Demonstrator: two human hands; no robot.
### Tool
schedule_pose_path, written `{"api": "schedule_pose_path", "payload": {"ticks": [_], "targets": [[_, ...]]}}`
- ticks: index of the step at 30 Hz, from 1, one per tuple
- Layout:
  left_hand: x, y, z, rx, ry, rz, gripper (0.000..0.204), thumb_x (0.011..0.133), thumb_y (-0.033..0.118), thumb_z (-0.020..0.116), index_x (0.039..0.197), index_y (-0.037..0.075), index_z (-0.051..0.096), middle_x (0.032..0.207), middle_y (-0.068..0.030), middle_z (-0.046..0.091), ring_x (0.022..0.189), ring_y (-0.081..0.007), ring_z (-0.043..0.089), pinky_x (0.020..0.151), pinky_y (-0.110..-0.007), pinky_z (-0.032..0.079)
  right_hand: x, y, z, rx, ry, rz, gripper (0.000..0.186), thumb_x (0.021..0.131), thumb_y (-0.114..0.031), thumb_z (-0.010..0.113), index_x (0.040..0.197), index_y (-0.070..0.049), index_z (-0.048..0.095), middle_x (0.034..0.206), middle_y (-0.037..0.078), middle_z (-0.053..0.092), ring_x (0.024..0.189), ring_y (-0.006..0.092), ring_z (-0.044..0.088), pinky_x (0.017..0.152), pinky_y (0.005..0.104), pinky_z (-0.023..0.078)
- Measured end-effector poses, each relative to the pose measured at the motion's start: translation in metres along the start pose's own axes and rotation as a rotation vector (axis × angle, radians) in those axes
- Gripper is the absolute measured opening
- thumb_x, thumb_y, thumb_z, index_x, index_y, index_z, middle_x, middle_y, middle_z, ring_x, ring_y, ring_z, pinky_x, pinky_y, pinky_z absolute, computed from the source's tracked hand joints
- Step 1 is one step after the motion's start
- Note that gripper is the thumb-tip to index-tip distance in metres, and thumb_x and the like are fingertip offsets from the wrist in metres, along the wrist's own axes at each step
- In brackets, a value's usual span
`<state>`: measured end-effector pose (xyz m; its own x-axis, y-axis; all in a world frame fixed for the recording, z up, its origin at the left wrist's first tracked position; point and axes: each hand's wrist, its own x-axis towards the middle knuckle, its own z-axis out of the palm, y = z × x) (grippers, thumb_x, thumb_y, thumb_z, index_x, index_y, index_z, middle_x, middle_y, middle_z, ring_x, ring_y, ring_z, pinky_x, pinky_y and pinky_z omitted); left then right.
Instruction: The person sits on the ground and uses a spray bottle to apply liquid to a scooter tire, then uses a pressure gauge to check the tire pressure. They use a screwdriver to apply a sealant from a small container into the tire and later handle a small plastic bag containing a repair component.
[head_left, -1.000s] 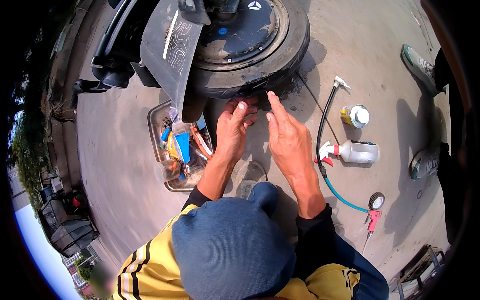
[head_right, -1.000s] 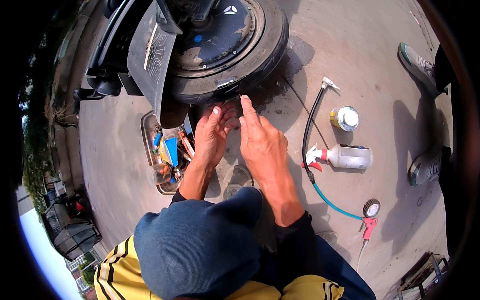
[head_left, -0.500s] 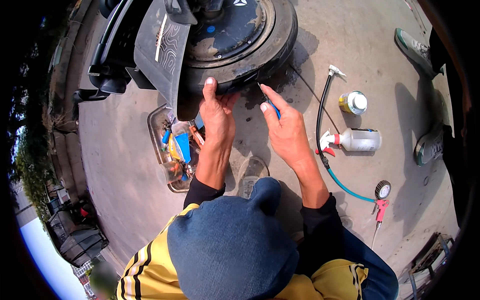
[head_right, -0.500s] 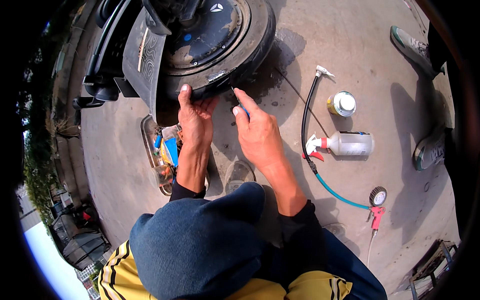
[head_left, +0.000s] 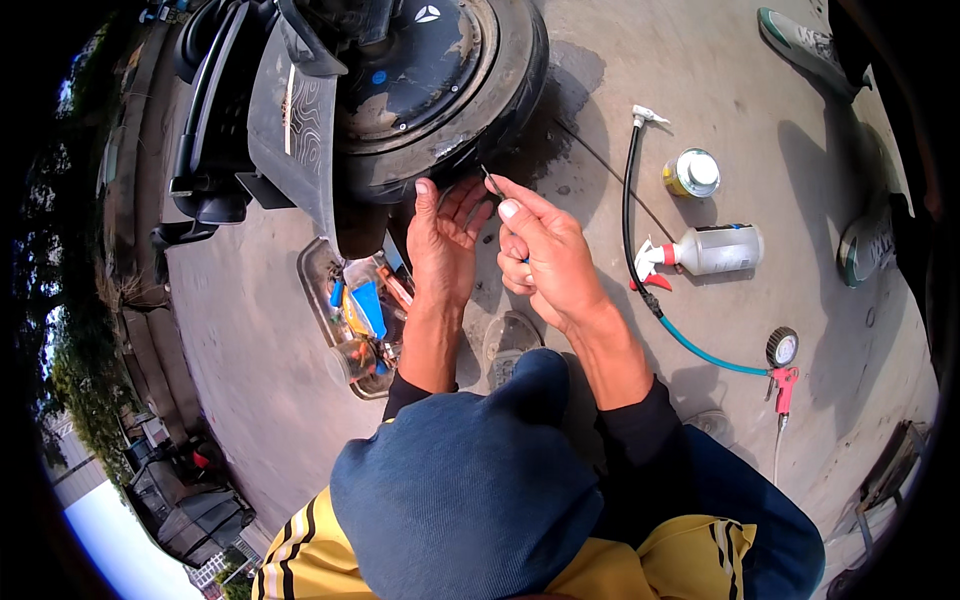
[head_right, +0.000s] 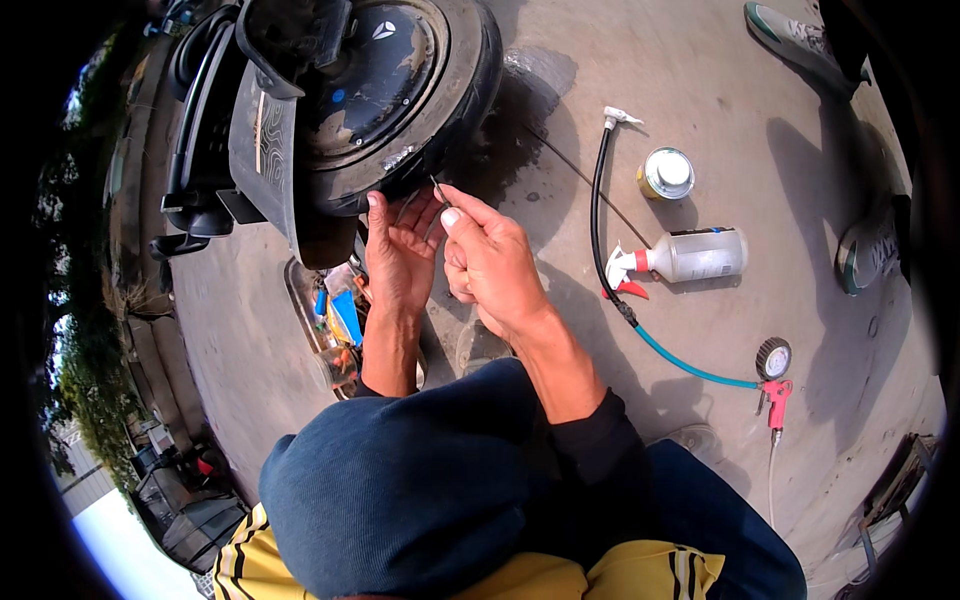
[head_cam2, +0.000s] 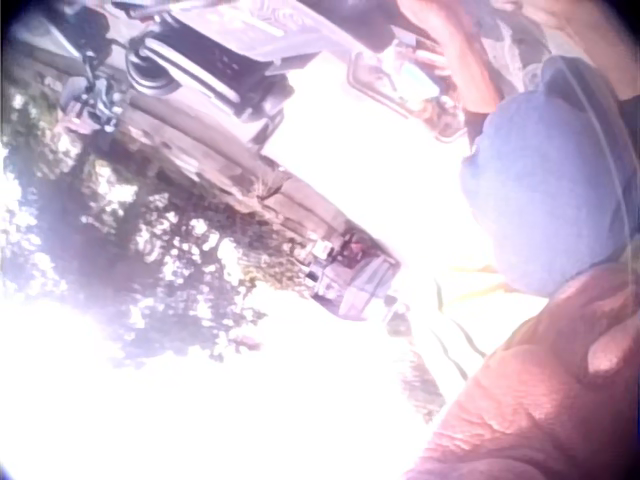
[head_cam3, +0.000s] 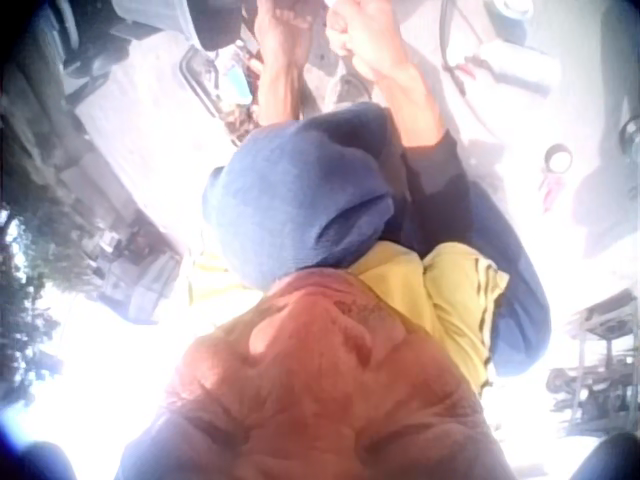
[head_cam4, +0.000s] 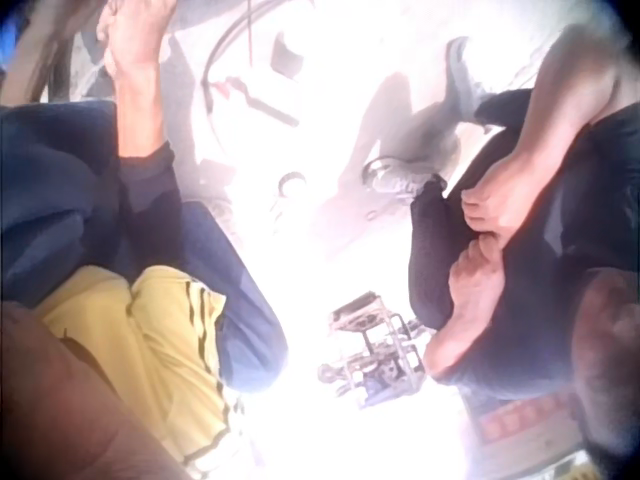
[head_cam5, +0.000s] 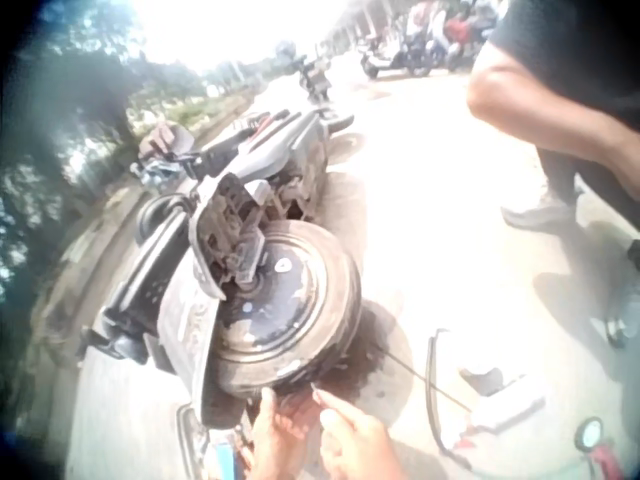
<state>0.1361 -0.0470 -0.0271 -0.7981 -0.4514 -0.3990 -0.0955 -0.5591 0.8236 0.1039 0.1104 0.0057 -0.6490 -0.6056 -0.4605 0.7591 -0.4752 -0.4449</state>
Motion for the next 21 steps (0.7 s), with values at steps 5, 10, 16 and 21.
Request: {"api": "schedule_pose_path", "payload": {"ticks": [5,10,16,21], "targets": [[-0.006,-0.002,0.007,-0.068,-0.041,-0.043,0.06,0.11,0.057,0.054,0.136,0.004,0.059,0.133,-0.0167,0.068,0.123,-0.0265,0.065,0.104,-0.041,0.051,0.003,0.009,-0.005,-1.101,0.168,-0.604,0.047,0.111,-0.022,0.058,0.154,-0.003,0.055,0.085,0.011,0.072,0.065,0.0193,0.066,0.059,0.0392,0.051],[-0.012,-0.016,0.008,-0.078,-0.064,-0.117,0.055,0.112,0.054,0.051,0.132,0.004,0.061,0.132,-0.0166,0.068,0.121,-0.0256,0.065,0.102,-0.04,0.053,0.002,0.012,-0.008,-1.163,0.199,-0.587,0.045,0.11,-0.019,0.058,0.151,0.0,0.058,0.106,0.02,0.08,0.088,0.0272,0.077,0.077,0.0421,0.057],[-0.021,-0.032,0.002,-0.007,-0.051,-0.174,0.024,0.114,0.024,0.054,0.107,0.005,0.066,0.115,-0.0131,0.074,0.098,-0.0181,0.069,0.091,-0.034,0.057,-0.031,0.008,-0.004,-1.007,0.215,-0.417,0.045,0.108,-0.019,0.059,0.148,-0.002,0.06,0.114,0.033,0.073,0.11,0.0452,0.072,0.092,0.0438,0.057],[-0.028,-0.049,0.016,0.311,-0.182,-0.165,0.032,0.11,0.014,0.061,0.137,-0.003,0.056,0.125,-0.0148,0.072,0.103,-0.0167,0.068,0.094,-0.033,0.058,-0.071,-0.033,-0.017,-1.144,0.378,-0.32,0.044,0.107,-0.02,0.062,0.147,-0.001,0.059,0.089,0.025,0.072,0.084,0.0349,0.074,0.076,0.0454,0.056]]}}
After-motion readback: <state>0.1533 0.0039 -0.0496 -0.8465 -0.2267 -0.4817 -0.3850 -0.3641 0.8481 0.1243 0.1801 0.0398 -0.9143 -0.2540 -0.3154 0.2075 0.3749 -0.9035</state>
